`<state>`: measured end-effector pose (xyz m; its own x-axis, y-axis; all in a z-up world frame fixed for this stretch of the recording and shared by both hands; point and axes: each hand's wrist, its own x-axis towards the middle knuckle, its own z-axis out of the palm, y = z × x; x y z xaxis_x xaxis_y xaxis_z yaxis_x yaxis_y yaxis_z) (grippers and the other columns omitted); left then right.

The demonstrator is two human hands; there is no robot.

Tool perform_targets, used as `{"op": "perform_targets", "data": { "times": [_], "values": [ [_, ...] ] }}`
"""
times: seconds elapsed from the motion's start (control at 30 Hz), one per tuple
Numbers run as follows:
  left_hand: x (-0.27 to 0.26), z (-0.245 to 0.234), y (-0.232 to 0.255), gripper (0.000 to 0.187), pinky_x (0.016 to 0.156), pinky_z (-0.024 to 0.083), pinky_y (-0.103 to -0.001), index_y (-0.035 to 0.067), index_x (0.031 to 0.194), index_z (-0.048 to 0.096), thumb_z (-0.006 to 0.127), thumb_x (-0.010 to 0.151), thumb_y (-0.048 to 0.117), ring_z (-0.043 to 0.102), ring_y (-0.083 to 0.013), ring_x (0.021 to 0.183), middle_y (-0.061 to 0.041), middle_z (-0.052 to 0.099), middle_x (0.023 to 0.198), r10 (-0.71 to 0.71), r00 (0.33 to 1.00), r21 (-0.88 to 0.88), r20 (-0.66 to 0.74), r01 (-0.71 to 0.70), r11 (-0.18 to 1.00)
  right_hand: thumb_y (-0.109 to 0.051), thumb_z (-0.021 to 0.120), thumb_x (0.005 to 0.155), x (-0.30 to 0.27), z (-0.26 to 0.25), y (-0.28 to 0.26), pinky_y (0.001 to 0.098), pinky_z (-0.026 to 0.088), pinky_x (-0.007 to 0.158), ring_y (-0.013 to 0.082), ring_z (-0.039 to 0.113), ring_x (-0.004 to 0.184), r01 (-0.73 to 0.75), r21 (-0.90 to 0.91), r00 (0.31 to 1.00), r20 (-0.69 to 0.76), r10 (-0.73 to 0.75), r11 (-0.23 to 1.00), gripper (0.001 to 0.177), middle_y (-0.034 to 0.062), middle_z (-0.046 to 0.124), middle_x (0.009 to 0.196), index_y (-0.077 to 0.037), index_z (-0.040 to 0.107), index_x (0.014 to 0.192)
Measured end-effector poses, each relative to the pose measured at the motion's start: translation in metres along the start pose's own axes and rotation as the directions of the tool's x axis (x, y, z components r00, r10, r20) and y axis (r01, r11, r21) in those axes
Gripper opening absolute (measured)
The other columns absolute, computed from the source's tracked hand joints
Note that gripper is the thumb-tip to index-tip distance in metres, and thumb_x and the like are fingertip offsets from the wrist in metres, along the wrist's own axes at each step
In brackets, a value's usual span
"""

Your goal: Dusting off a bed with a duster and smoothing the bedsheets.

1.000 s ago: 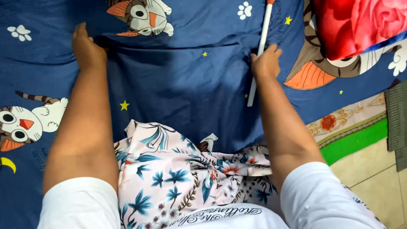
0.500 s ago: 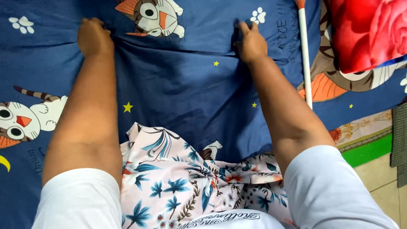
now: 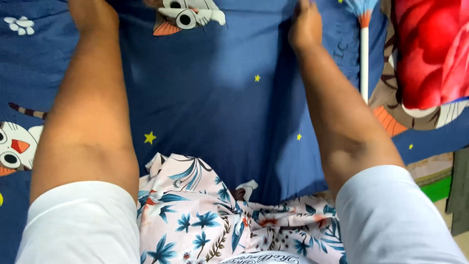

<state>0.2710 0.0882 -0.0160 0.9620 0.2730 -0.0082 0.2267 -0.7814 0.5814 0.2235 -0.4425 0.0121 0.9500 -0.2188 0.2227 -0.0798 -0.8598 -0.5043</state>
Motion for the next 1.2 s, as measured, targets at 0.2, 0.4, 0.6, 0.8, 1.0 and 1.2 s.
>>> {"op": "perform_targets", "data": {
  "times": [0.2,0.4,0.6,0.8,1.0,1.2],
  "values": [
    [0.013,0.047,-0.056,0.031,0.093,0.053,-0.048,-0.005,0.116,0.070,0.076,0.094,0.016,0.063,-0.0437,0.112,-0.031,0.062,0.122,0.214,0.955,0.473,0.207,-0.289,0.832,-0.010,0.054,0.097,0.007,0.043,0.035,0.0575,0.051,0.081,0.0505,0.063,0.096,0.124,-0.171,0.962,0.263,-0.076,0.977,0.012,0.0269,0.065,0.107,-0.008,0.062,0.106],
    [0.012,0.076,-0.072,0.044,0.098,0.052,-0.047,-0.006,0.133,0.064,0.063,0.089,-0.001,0.060,-0.0441,0.119,-0.033,0.048,0.143,0.095,0.942,0.492,0.322,-0.252,0.834,-0.012,0.056,0.097,0.013,0.067,0.051,0.0571,0.051,0.088,0.0505,0.063,0.103,0.087,-0.261,0.925,0.380,0.019,0.961,0.016,0.0282,0.066,0.113,-0.009,0.064,0.111],
    [0.005,0.074,-0.018,0.042,0.104,0.050,-0.054,-0.006,0.139,0.059,0.048,0.100,0.007,0.052,-0.0511,0.130,-0.023,0.036,0.160,-0.069,0.914,0.533,0.401,-0.172,0.829,-0.015,0.067,0.088,0.015,0.051,0.032,0.0544,0.051,0.090,0.0451,0.065,0.106,0.012,-0.256,0.843,0.523,0.128,0.967,0.017,0.0247,0.068,0.111,-0.008,0.063,0.103],
    [0.002,0.085,-0.014,0.052,0.098,0.048,-0.060,-0.001,0.143,0.050,0.046,0.091,0.005,0.045,-0.0606,0.126,-0.020,0.028,0.162,-0.016,0.948,0.417,0.319,-0.125,0.900,-0.008,0.054,0.097,0.015,0.035,0.009,0.0506,0.057,0.078,0.0386,0.073,0.086,-0.129,-0.258,0.787,0.561,0.257,0.957,0.012,0.0184,0.073,0.096,-0.008,0.066,0.101],
    [-0.041,0.023,0.035,0.037,0.105,0.053,-0.045,-0.003,0.130,0.066,0.048,0.101,0.012,0.053,-0.0441,0.134,-0.019,0.049,0.147,-0.076,0.952,0.411,0.296,-0.055,0.910,-0.012,0.066,0.090,0.046,0.076,0.064,0.0469,0.061,0.074,0.0316,0.076,0.085,0.039,-0.514,0.523,0.742,0.421,0.857,0.021,0.0172,0.077,0.094,-0.008,0.062,0.110],
    [-0.025,0.019,-0.018,0.060,0.106,0.059,-0.040,0.003,0.132,0.073,0.040,0.117,0.051,0.072,-0.0342,0.116,-0.024,0.075,0.131,-0.528,0.844,-0.582,0.088,0.474,0.661,-0.059,0.059,0.106,0.146,0.055,-0.060,0.0489,0.061,0.075,0.0345,0.071,0.090,-0.489,0.531,0.820,0.550,0.157,0.692,0.075,0.0217,0.071,0.103,0.013,0.065,0.123]
  ]
}}
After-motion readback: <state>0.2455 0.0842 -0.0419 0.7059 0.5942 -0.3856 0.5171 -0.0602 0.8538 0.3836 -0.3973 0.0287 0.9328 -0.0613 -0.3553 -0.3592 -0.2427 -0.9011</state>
